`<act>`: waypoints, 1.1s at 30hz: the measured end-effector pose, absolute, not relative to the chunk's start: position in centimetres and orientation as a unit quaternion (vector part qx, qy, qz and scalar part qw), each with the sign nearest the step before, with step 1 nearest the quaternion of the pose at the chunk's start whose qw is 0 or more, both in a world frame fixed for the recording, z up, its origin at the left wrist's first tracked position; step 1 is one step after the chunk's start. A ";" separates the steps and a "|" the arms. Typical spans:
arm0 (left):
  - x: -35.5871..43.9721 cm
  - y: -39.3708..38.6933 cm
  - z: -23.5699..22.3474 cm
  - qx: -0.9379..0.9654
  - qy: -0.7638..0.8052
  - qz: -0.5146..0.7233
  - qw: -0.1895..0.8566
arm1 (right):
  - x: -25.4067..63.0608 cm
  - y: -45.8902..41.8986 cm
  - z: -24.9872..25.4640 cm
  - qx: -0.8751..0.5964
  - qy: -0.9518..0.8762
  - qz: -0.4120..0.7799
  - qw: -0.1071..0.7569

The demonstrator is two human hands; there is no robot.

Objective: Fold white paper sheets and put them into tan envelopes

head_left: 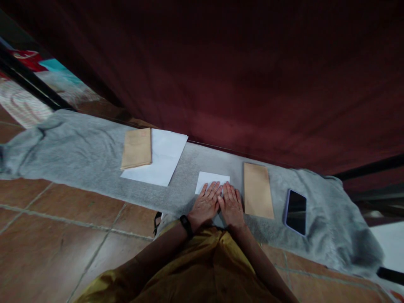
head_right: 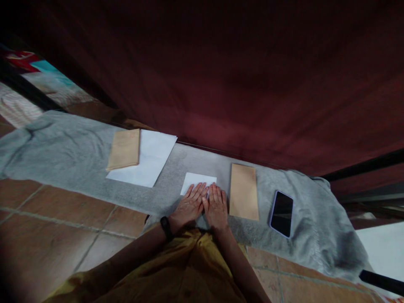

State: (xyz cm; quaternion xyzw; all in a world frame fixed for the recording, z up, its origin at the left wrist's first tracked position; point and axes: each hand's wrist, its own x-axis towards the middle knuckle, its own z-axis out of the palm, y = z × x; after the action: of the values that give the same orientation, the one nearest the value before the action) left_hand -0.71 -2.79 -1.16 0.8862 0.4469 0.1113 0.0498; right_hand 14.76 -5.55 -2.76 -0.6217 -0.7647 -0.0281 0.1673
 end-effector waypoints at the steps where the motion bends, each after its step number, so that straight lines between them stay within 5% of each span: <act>1: -0.8 -2.8 -1.1 0.887 0.445 0.111 0.052 | 14.8 -5.6 -2.7 -0.625 -0.762 -0.029 0.166; 22: -4.6 -1.1 -1.3 0.805 0.566 0.177 0.019 | 15.0 -6.8 -2.9 -0.654 -0.735 -0.046 0.174; 33: 0.7 -0.8 -0.4 0.919 0.363 0.115 0.100 | 15.3 -8.7 -2.7 -0.606 -0.767 -0.032 0.208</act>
State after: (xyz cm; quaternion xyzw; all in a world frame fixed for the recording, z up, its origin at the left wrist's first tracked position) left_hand 0.71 -0.77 -0.42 0.9191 0.3633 0.1147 0.1001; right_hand 15.28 -8.67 -2.72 -0.6057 -0.7673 -0.0322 0.2084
